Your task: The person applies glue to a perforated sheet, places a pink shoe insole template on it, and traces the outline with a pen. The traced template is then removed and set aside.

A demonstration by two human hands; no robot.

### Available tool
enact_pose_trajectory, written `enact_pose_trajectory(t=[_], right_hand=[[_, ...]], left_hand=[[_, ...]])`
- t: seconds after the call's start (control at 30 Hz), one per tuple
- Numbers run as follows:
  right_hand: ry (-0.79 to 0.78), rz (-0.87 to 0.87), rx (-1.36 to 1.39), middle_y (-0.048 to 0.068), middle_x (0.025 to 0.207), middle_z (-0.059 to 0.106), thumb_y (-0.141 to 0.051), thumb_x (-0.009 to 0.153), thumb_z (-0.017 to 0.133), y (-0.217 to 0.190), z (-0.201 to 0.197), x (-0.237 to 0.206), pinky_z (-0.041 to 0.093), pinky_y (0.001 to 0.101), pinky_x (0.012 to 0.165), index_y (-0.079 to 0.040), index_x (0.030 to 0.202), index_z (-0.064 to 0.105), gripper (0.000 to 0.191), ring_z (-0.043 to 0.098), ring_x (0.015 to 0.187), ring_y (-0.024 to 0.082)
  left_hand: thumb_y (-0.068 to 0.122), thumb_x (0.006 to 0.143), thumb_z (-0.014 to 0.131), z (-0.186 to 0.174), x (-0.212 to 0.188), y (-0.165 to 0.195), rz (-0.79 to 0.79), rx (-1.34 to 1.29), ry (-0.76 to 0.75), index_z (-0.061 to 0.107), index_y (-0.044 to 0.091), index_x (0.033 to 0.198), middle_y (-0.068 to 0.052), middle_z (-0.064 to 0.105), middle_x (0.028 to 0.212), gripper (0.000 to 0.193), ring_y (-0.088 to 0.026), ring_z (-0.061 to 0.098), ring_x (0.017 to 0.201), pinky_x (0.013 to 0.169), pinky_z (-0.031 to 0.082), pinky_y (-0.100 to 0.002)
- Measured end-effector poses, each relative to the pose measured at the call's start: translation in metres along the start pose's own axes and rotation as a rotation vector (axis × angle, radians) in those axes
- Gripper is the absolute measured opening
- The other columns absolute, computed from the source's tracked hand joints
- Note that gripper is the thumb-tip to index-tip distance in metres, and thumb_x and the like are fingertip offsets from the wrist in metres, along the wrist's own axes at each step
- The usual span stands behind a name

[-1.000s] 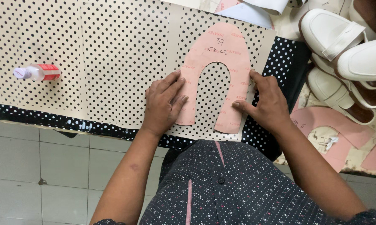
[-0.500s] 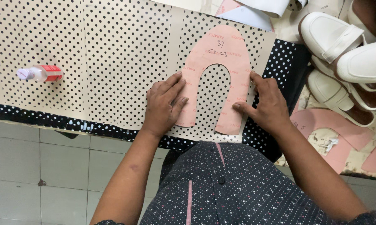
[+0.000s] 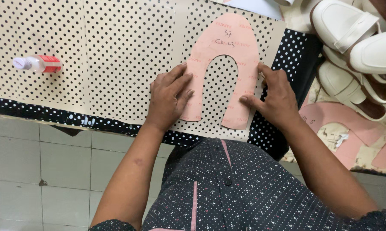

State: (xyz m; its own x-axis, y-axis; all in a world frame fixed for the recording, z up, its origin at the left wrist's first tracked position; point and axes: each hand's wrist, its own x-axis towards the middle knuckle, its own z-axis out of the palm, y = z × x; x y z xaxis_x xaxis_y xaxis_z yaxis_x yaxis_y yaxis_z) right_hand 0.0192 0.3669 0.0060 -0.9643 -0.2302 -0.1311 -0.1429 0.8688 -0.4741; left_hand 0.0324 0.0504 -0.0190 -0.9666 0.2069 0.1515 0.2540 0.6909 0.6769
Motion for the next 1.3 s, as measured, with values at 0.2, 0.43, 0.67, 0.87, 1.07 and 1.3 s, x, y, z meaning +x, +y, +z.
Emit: enact_pose_trajectory(t=[0.2,0.43,0.67,0.87,1.07,1.3], right_hand=[[-0.069,0.075,-0.042,0.017,0.124,0.051,-0.043,0.073,0.094,0.0,0.002,-0.006,0.049,0.0422,0.094,-0.013,0.152,0.048,0.096,0.056,0.11,0.032],[-0.125,0.054,-0.024,0.021,0.128,0.046,-0.046,0.056,0.098,-0.003,0.001,-0.013,0.046,0.043,0.101,-0.012,0.158,0.04,0.122,0.051,0.115,0.037],[-0.131,0.08,-0.031,0.02,0.13,0.045,-0.046,0.056,0.099,-0.009,0.001,-0.016,0.046,0.0433,0.102,-0.013,0.158,0.039,0.123,0.05,0.119,0.037],[-0.166,0.142,-0.057,0.019,0.132,0.044,-0.043,0.057,0.098,-0.015,-0.001,-0.013,0.046,0.0426,0.101,-0.013,0.157,0.039,0.12,0.051,0.119,0.037],[-0.127,0.058,-0.07,0.021,0.126,0.047,-0.039,0.056,0.098,-0.02,0.0,-0.011,0.049,0.0425,0.099,-0.01,0.155,0.04,0.118,0.055,0.111,0.036],[-0.167,0.05,-0.145,0.022,0.121,0.049,-0.037,0.059,0.096,-0.027,-0.005,-0.006,0.05,0.0435,0.091,-0.007,0.152,0.043,0.111,0.057,0.104,0.036]], left_hand=[[0.022,0.094,0.076,0.0,-0.007,-0.002,-0.008,0.006,-0.048,0.069,0.017,0.13,-0.002,0.051,0.153,0.037,-0.028,0.052,0.129,0.112,0.037,-0.045],[0.048,0.08,0.083,-0.006,-0.02,-0.005,0.054,0.174,-0.184,0.059,0.016,0.145,-0.006,0.04,0.157,0.077,-0.033,0.039,0.137,0.116,0.03,-0.048],[0.051,0.073,0.083,-0.006,-0.025,-0.006,0.044,0.169,-0.207,0.055,0.017,0.149,-0.005,0.036,0.161,0.088,-0.032,0.035,0.14,0.118,0.029,-0.047],[0.025,0.093,0.075,0.019,-0.022,0.026,0.107,0.599,-0.326,0.053,-0.001,0.146,-0.021,0.036,0.158,0.062,-0.034,0.039,0.146,0.12,0.033,-0.044],[0.071,0.085,0.06,0.043,-0.007,0.098,-0.184,0.503,-0.536,0.02,-0.004,0.154,-0.044,0.015,0.154,0.11,-0.062,0.027,0.139,0.111,0.029,-0.066],[0.078,0.083,0.056,0.035,-0.008,0.108,-0.211,0.569,-0.575,0.013,-0.002,0.16,-0.043,0.006,0.158,0.118,-0.065,0.016,0.143,0.111,0.025,-0.072]])
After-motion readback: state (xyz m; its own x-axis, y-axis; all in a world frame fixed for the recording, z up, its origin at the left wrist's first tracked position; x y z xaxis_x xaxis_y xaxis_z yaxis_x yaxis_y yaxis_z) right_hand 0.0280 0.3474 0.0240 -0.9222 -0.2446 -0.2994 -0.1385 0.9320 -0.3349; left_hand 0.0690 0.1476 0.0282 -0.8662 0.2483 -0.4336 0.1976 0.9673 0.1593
